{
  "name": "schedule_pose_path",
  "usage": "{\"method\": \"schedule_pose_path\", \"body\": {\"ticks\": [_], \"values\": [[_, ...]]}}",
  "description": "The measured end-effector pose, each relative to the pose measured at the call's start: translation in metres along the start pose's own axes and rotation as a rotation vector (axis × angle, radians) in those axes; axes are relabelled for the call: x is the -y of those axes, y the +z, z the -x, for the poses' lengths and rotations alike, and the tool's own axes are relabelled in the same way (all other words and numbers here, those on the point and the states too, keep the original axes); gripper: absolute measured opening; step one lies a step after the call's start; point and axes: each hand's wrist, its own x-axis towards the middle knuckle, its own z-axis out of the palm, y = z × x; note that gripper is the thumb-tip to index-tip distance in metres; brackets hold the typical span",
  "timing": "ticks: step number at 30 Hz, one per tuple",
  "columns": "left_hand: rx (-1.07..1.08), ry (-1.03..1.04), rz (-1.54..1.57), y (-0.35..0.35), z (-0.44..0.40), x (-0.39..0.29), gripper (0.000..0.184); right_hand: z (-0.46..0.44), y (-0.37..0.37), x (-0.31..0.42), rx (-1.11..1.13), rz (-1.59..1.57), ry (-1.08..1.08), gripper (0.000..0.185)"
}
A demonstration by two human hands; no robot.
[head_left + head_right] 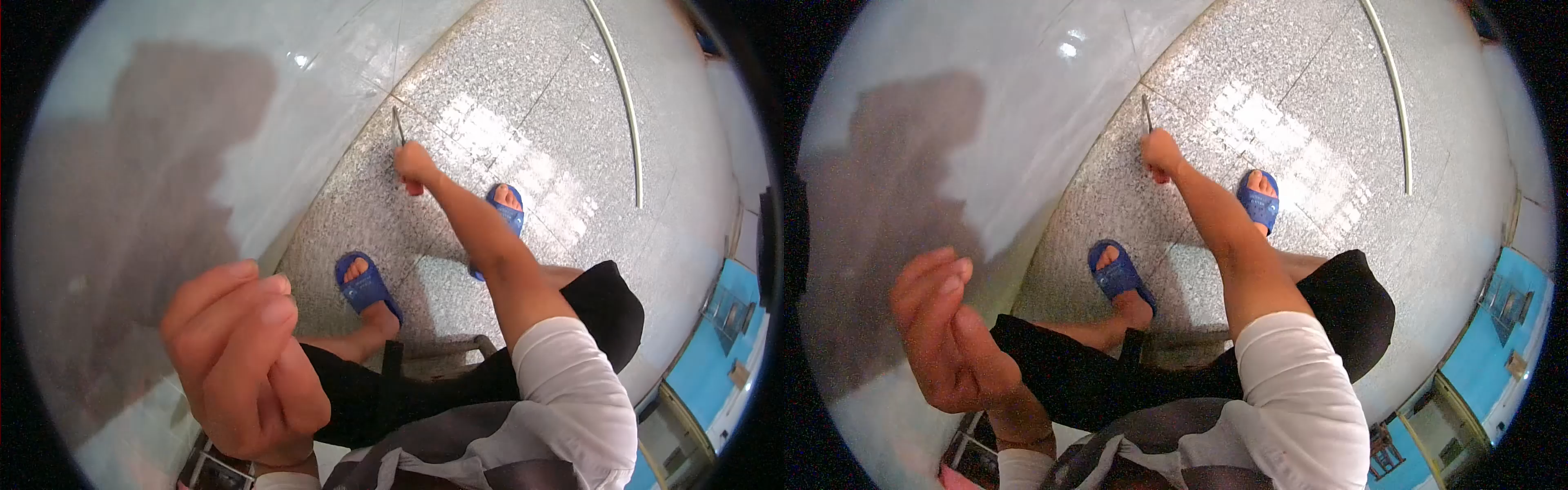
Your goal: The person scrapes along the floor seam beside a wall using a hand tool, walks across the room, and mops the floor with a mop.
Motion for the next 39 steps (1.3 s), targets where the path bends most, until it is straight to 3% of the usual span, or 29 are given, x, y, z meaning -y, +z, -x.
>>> {"method": "schedule_pose_path", "body": {"ticks": [4, 7, 8, 9, 11, 12, 13, 16, 18, 19, 21, 22, 25, 26, 29, 30, 31, 33, 34, 36, 37, 39], "values": [[-0.037, 0.018, -0.03, 0.003, -0.002, 0.004, 0.018, 0.02, -0.003, -0.001, -0.183, -0.027, -0.095, 0.03], [-0.041, -0.013, -0.05, 0.0, -0.003, 0.002, 0.019, 0.034, 0.0, -0.005, -0.225, 0.271, -0.311, 0.027], [-0.039, -0.014, -0.039, 0.0, -0.003, 0.001, 0.019, 0.028, -0.01, 0.007, -0.065, 0.479, -0.205, 0.027], [-0.031, -0.021, -0.036, 0.002, -0.001, 0.0, 0.019, 0.007, -0.005, -0.013, -0.056, 0.478, -0.198, 0.027], [0.008, 0.048, 0.022, 0.001, -0.003, 0.0, 0.02, -0.041, 0.013, -0.064, 0.014, 0.488, -0.42, 0.025], [0.001, 0.058, 0.019, 0.001, -0.005, 0.001, 0.02, -0.02, 0.011, -0.041, -0.095, 0.565, -0.288, 0.021], [-0.007, 0.028, -0.029, 0.003, -0.004, 0.002, 0.02, 0.028, 0.005, -0.008, -0.33, 0.29, -0.257, 0.016], [-0.042, -0.015, -0.059, 0.004, -0.004, 0.002, 0.02, 0.03, -0.003, 0.002, -0.313, 0.373, -0.263, 0.016], [-0.059, -0.028, -0.042, 0.004, -0.003, 0.0, 0.019, 0.025, -0.021, 0.021, 0.132, 0.118, 0.034, 0.016], [-0.019, 0.008, -0.045, 0.002, -0.003, -0.002, 0.019, 0.026, -0.019, 0.016, 0.129, 0.112, 0.037, 0.016], [0.003, 0.059, -0.053, 0.002, -0.007, 0.0, 0.02, 0.021, -0.012, 0.003, -0.115, 0.56, -0.327, 0.015], [-0.042, 0.033, -0.054, 0.007, -0.004, 0.004, 0.02, 0.022, 0.002, -0.009, -0.259, 0.338, -0.212, 0.011], [-0.072, -0.016, -0.041, 0.006, -0.004, 0.006, 0.02, 0.021, -0.001, -0.012, -0.177, 0.323, -0.12, 0.01], [-0.064, -0.028, -0.022, 0.005, -0.004, 0.005, 0.02, -0.001, -0.005, -0.015, -0.008, 0.702, -0.279, 0.01], [-0.031, 0.049, -0.01, 0.005, -0.006, 0.002, 0.02, 0.001, -0.008, -0.025, -0.069, 0.603, -0.369, 0.014], [-0.037, 0.058, -0.012, 0.006, -0.006, 0.004, 0.02, 0.02, -0.007, -0.01, -0.113, 0.3, -0.064, 0.016], [-0.071, 0.013, -0.027, 0.009, -0.003, 0.006, 0.021, 0.018, -0.001, -0.018, -0.171, 0.64, -0.312, 0.02], [-0.098, -0.043, -0.039, 0.01, -0.002, 0.006, 0.021, 0.022, 0.0, -0.021, -0.113, 0.281, -0.133, 0.021], [-0.095, -0.051, -0.031, 0.008, -0.005, 0.003, 0.021, 0.025, -0.01, -0.005, -0.111, 0.283, -0.132, 0.021], [-0.077, -0.062, -0.019, 0.009, -0.005, 0.0, 0.021, 0.027, -0.024, 0.019, 0.048, 0.115, 0.12, 0.023], [-0.048, -0.02, -0.01, 0.008, -0.005, 0.0, 0.021, 0.02, -0.017, 0.002, 0.046, 0.107, 0.122, 0.023], [-0.034, 0.03, -0.005, 0.009, -0.006, 0.003, 0.021, 0.012, -0.006, -0.023, -0.136, 0.535, -0.324, 0.023]]}}
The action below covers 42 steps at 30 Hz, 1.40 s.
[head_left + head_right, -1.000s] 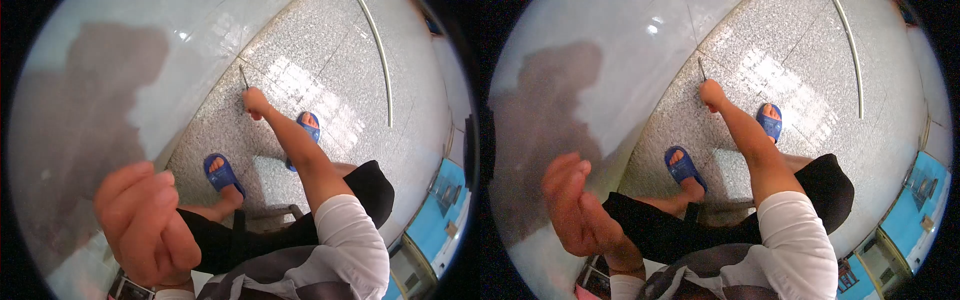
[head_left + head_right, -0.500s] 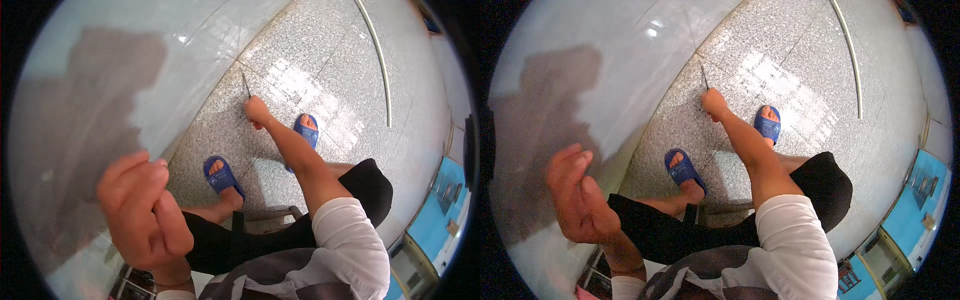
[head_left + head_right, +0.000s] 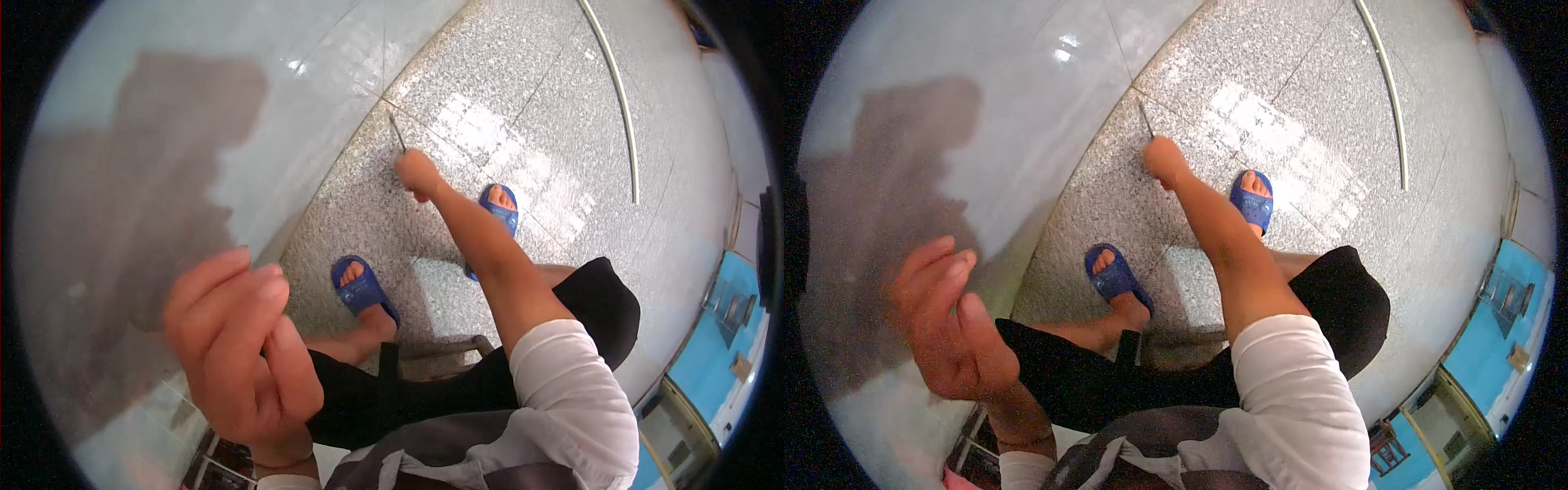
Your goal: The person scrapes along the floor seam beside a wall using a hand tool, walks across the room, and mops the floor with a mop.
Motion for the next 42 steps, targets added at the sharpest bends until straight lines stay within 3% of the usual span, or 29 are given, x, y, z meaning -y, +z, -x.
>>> {"method": "schedule_pose_path", "body": {"ticks": [1, 4, 5, 6, 8, 9, 15, 16, 18, 19, 22, 26, 28, 29, 31, 32, 34, 35, 36, 38, 39, 40, 42], "values": [[-0.006, -0.032, -0.019, 0.002, 0.002, 0.003, 0.021, 0.004, 0.002, 0.002, 0.001, -0.205, 0.237, 0.022], [-0.026, -0.082, -0.032, 0.002, 0.001, 0.002, 0.022, -0.006, 0.007, -0.008, -0.052, -0.006, 0.083, 0.02], [-0.038, -0.091, -0.024, 0.002, 0.0, 0.0, 0.022, 0.009, -0.039, 0.019, 0.295, 0.204, 0.007, 0.018], [-0.03, -0.093, -0.019, 0.003, 0.0, -0.001, 0.022, 0.015, -0.04, 0.024, 0.301, 0.2, 0.014, 0.018], [0.006, -0.022, 0.007, 0.001, -0.003, 0.0, 0.022, 0.016, -0.046, 0.033, 0.056, -0.391, 0.522, 0.014], [0.005, -0.019, 0.001, 0.0, -0.002, 0.002, 0.022, 0.013, -0.031, 0.019, 0.128, 0.132, 0.147, 0.014], [-0.01, -0.072, -0.009, 0.002, 0.001, -0.001, 0.022, -0.023, -0.015, 0.0, 0.352, 0.393, -0.028, 0.013], [0.013, -0.056, -0.013, 0.002, 0.0, -0.002, 0.021, -0.018, -0.01, 0.0, 0.346, 0.387, -0.025, 0.013], [0.029, -0.034, -0.02, 0.003, -0.001, 0.0, 0.021, -0.004, -0.002, 0.0, -0.052, -0.042, 0.201, 0.013], [0.016, -0.054, -0.038, 0.004, 0.0, 0.002, 0.021, 0.002, -0.003, -0.006, 0.087, -0.075, 0.208, 0.015], [-0.01, -0.095, -0.036, 0.004, -0.003, 0.001, 0.021, 0.004, -0.011, -0.003, 0.161, 0.14, 0.069, 0.023], [0.063, -0.037, 0.014, 0.004, -0.003, -0.001, 0.022, 0.0, -0.032, 0.01, 0.246, 0.161, 0.057, 0.03], [0.052, -0.066, -0.019, 0.006, -0.001, 0.003, 0.022, 0.012, -0.016, 0.01, -0.024, -0.216, 0.31, 0.029], [0.039, -0.098, -0.044, 0.007, 0.0, 0.004, 0.022, 0.015, -0.013, 0.011, -0.024, -0.212, 0.309, 0.029], [0.028, -0.118, -0.031, 0.006, -0.001, 0.003, 0.022, 0.023, -0.022, 0.024, -0.094, -0.35, 0.514, 0.029], [0.023, -0.132, -0.021, 0.006, -0.003, 0.002, 0.022, 0.013, -0.027, 0.023, -0.094, -0.349, 0.513, 0.029], [0.062, -0.106, 0.01, 0.006, -0.003, -0.001, 0.022, -0.005, -0.038, 0.019, 0.254, -0.08, 0.271, 0.031], [0.089, -0.071, 0.033, 0.005, -0.005, -0.002, 0.022, -0.003, -0.042, 0.022, 0.302, -0.167, 0.37, 0.032], [0.086, -0.062, 0.031, 0.006, -0.005, -0.001, 0.022, 0.001, -0.033, 0.018, 0.293, -0.169, 0.367, 0.032], [0.06, -0.106, -0.029, 0.01, -0.001, 0.002, 0.021, 0.014, 0.0, 0.002, 0.02, -0.18, 0.342, 0.028], [0.058, -0.11, -0.027, 0.01, -0.001, 0.002, 0.021, 0.024, -0.007, 0.016, -0.123, -0.321, 0.504, 0.027], [0.034, -0.133, -0.016, 0.011, -0.001, 0.002, 0.02, 0.025, -0.018, 0.021, -0.121, -0.318, 0.502, 0.027], [0.015, -0.159, -0.009, 0.01, -0.002, 0.0, 0.02, 0.02, -0.034, 0.023, 0.217, 0.104, 0.126, 0.029]]}}
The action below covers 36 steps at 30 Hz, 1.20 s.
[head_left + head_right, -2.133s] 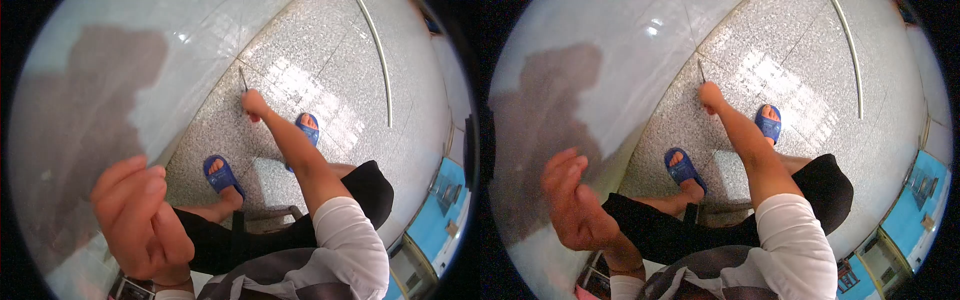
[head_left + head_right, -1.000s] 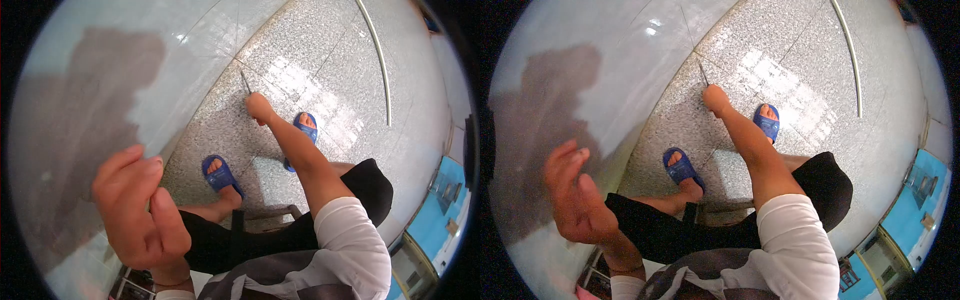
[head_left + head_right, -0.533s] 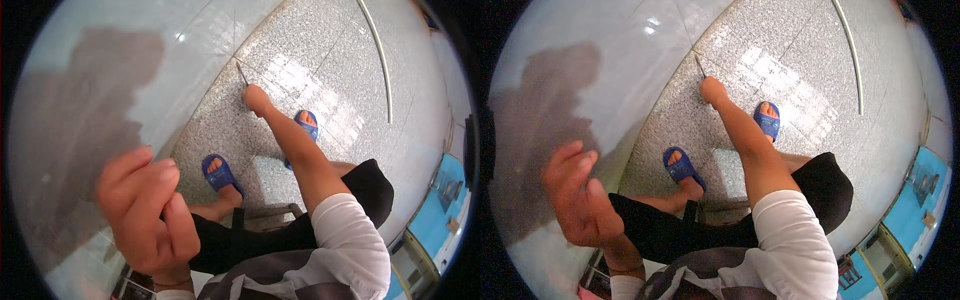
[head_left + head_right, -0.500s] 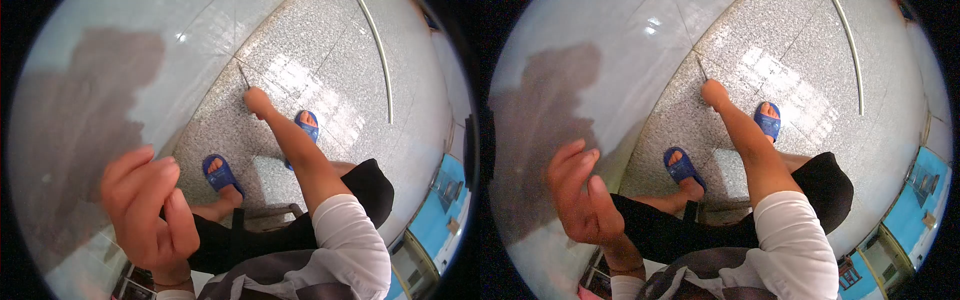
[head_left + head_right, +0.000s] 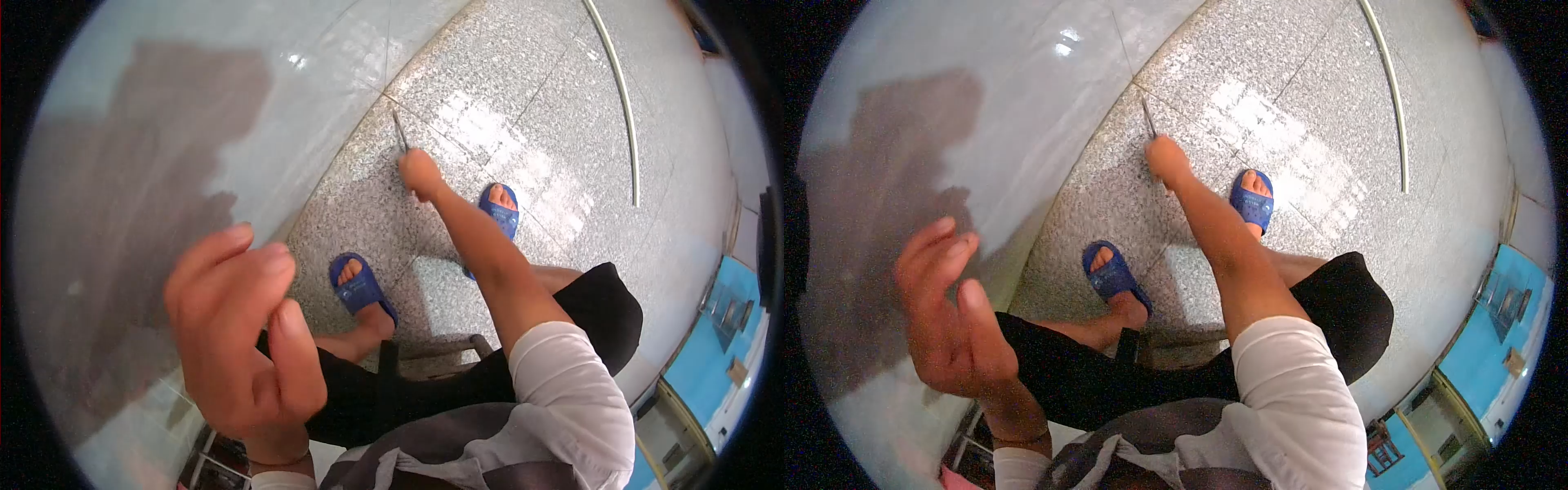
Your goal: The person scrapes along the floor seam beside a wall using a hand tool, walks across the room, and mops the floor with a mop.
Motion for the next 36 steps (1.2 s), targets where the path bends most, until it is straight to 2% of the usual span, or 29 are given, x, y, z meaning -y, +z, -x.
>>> {"method": "schedule_pose_path", "body": {"ticks": [1, 3, 4, 6, 7, 8, 10, 11, 12, 14, 18, 19, 20, 22, 25, 27, 29, 32, 36], "values": [[0.05, 0.03, 0.016, -0.003, -0.002, -0.004, 0.02, -0.004, -0.001, -0.001, 0.006, -0.004, 0.003, 0.029], [0.103, 0.067, 0.033, -0.002, -0.001, -0.005, 0.021, -0.013, -0.005, 0.002, 0.129, -0.452, 0.222, 0.03], [0.089, 0.052, -0.007, 0.0, -0.001, -0.003, 0.021, -0.007, -0.003, 0.006, 0.119, -0.451, 0.218, 0.03], [0.076, 0.027, -0.044, 0.001, 0.001, 0.0, 0.022, 0.016, 0.021, 0.015, -0.323, -0.496, 0.34, 0.027], [0.063, 0.017, -0.015, 0.001, 0.001, -0.001, 0.022, 0.013, 0.019, 0.017, -0.287, -0.574, 0.403, 0.026], [0.048, 0.005, 0.01, 0.001, 0.0, -0.001, 0.022, 0.004, 0.012, 0.015, -0.287, -0.571, 0.397, 0.026], [0.073, 0.027, 0.027, 0.0, -0.001, -0.005, 0.021, -0.015, -0.012, 0.008, 0.063, 0.23, -0.125, 0.028], [0.092, 0.056, 0.044, 0.0, -0.001, -0.007, 0.021, -0.061, 0.017, -0.015, 0.129, 0.233, -0.095, 0.031], [0.093, 0.061, 0.044, 0.001, -0.001, -0.005, 0.021, -0.06, 0.028, -0.017, 0.126, 0.23, -0.095, 0.031], [0.107, 0.054, -0.037, 0.004, 0.001, 0.0, 0.021, -0.039, 0.04, -0.019, -0.221, -0.266, 0.117, 0.032], [0.073, -0.004, -0.042, 0.004, -0.001, 0.003, 0.02, -0.024, 0.068, -0.026, -0.23, -0.221, 0.209, 0.035], [0.093, 0.032, -0.012, 0.001, -0.004, -0.001, 0.02, 0.009, 0.016, 0.004, -0.223, -0.381, 0.317, 0.034], [0.122, 0.068, 0.019, 0.001, -0.004, -0.002, 0.019, 0.001, 0.004, 0.005, -0.218, -0.382, 0.319, 0.034], [0.144, 0.067, 0.026, 0.004, 0.0, -0.003, 0.019, -0.025, -0.013, -0.006, -0.038, -0.102, 0.095, 0.032], [0.15, 0.074, -0.028, 0.006, -0.001, 0.0, 0.02, -0.028, -0.003, -0.03, -0.172, -0.091, 0.15, 0.03], [0.145, 0.045, -0.069, 0.006, 0.001, 0.0, 0.021, 0.01, -0.011, -0.049, -0.172, -0.127, 0.255, 0.03], [0.149, 0.056, -0.051, 0.003, -0.005, -0.004, 0.021, 0.034, -0.008, -0.067, -0.266, -0.05, 0.28, 0.031], [0.209, 0.074, 0.017, 0.001, -0.01, -0.012, 0.021, 0.027, 0.004, -0.09, -0.237, 0.024, 0.293, 0.031], [0.181, 0.117, 0.012, 0.016, -0.01, -0.016, 0.022, -0.001, -0.022, -0.071, -0.222, 0.007, 0.234, 0.03]]}}
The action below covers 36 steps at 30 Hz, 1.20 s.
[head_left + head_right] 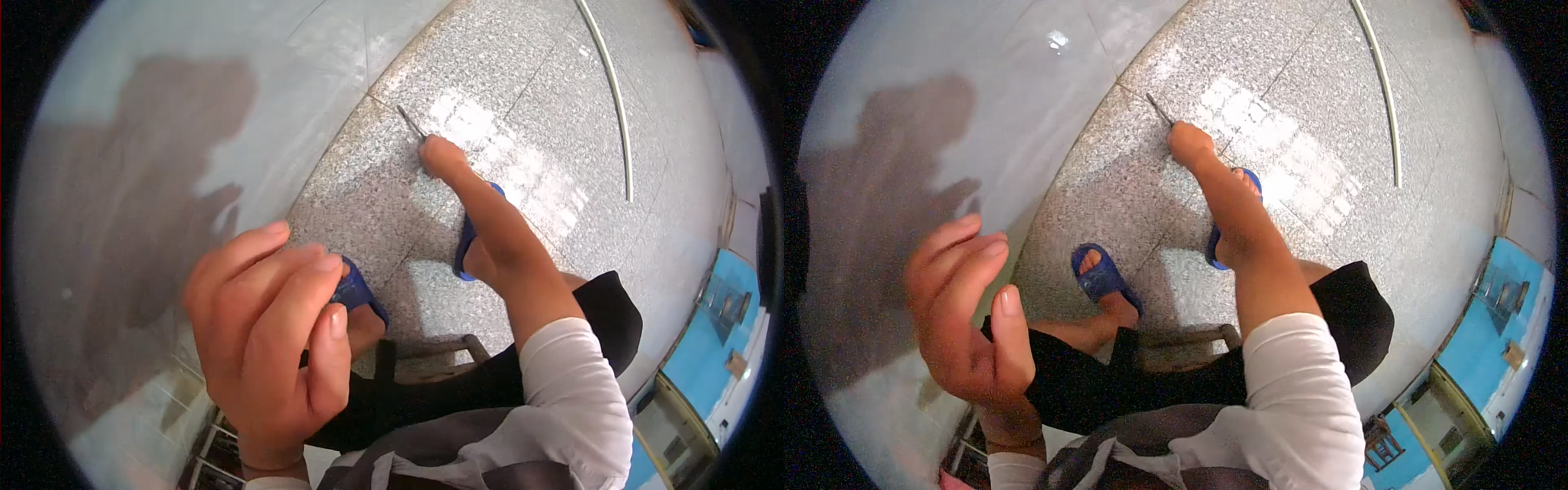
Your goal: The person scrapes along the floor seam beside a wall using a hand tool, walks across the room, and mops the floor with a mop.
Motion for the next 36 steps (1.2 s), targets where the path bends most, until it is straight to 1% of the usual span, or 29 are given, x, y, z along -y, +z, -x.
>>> {"method": "schedule_pose_path", "body": {"ticks": [2, 3, 4, 6, 7, 8, 10, 11, 12, 14, 18, 21, 22, 24, 26, 29, 30, 32, 34, 36], "values": [[-0.026, -0.069, -0.047, 0.006, 0.002, 0.0, 0.019, 0.002, 0.0, 0.004, -0.037, -0.066, 0.023, 0.03], [-0.022, -0.067, -0.048, 0.007, 0.002, 0.001, 0.019, 0.012, -0.009, 0.0, 0.007, -0.054, -0.003, 0.03], [-0.035, -0.065, -0.036, 0.007, 0.001, 0.002, 0.019, 0.016, -0.005, -0.012, 0.001, -0.054, -0.002, 0.03], [-0.046, -0.066, -0.019, 0.006, -0.001, 0.002, 0.019, 0.03, 0.006, -0.031, -0.029, -0.05, 0.076, 0.03], [-0.025, -0.049, -0.02, 0.004, -0.004, 0.0, 0.02, 0.034, 0.008, -0.033, -0.03, -0.029, 0.037, 0.03], [-0.008, -0.037, -0.027, 0.003, -0.007, -0.001, 0.022, 0.027, 0.006, -0.031, -0.031, -0.024, 0.031, 0.03], [0.012, -0.023, -0.009, 0.005, -0.008, -0.001, 0.022, 0.025, -0.006, -0.012, 0.043, -0.055, 0.023, 0.03], [0.027, 0.004, 0.009, 0.006, -0.01, -0.001, 0.022, 0.005, 0.007, -0.014, -0.01, -0.036, -0.026, 0.03], [0.033, 0.01, 0.008, 0.009, -0.011, -0.001, 0.022, -0.001, 0.002, -0.012, -0.011, -0.043, -0.022, 0.03], [0.002, -0.049, -0.055, 0.016, -0.008, 0.002, 0.02, -0.003, -0.009, -0.007, 0.018, -0.015, -0.021, 0.03], [-0.036, -0.099, -0.007, 0.014, -0.006, 0.006, 0.02, 0.019, -0.019, -0.048, 0.085, 0.074, 0.005, 0.03], [-0.022, -0.079, -0.01, 0.01, -0.011, 0.006, 0.02, 0.015, -0.009, -0.048, 0.038, 0.089, 0.013, 0.029], [-0.007, -0.062, -0.012, 0.01, -0.012, 0.006, 0.02, 0.012, -0.009, -0.041, 0.041, 0.088, 0.014, 0.029], [0.009, -0.037, -0.018, 0.013, -0.015, 0.006, 0.02, -0.009, -0.011, -0.011, 0.053, 0.007, -0.057, 0.028], [0.016, -0.044, -0.066, 0.018, -0.012, 0.01, 0.021, -0.029, -0.013, 0.019, 0.013, -0.06, -0.062, 0.028], [0.01, -0.09, -0.043, 0.022, -0.007, 0.015, 0.021, -0.039, -0.019, 0.029, -0.017, -0.072, -0.08, 0.029], [0.008, -0.091, -0.039, 0.021, -0.007, 0.015, 0.021, -0.035, -0.021, 0.022, -0.017, -0.068, -0.079, 0.029], [0.05, -0.059, -0.034, 0.014, -0.008, 0.014, 0.021, -0.015, -0.026, -0.01, 0.112, 0.099, -0.074, 0.028], [0.054, -0.05, -0.03, 0.01, -0.009, 0.014, 0.021, 0.011, -0.029, -0.037, 0.081, 0.092, -0.039, 0.028], [0.046, -0.04, -0.039, 0.007, -0.011, 0.015, 0.021, 0.009, -0.02, -0.039, 0.05, 0.087, -0.028, 0.028]]}}
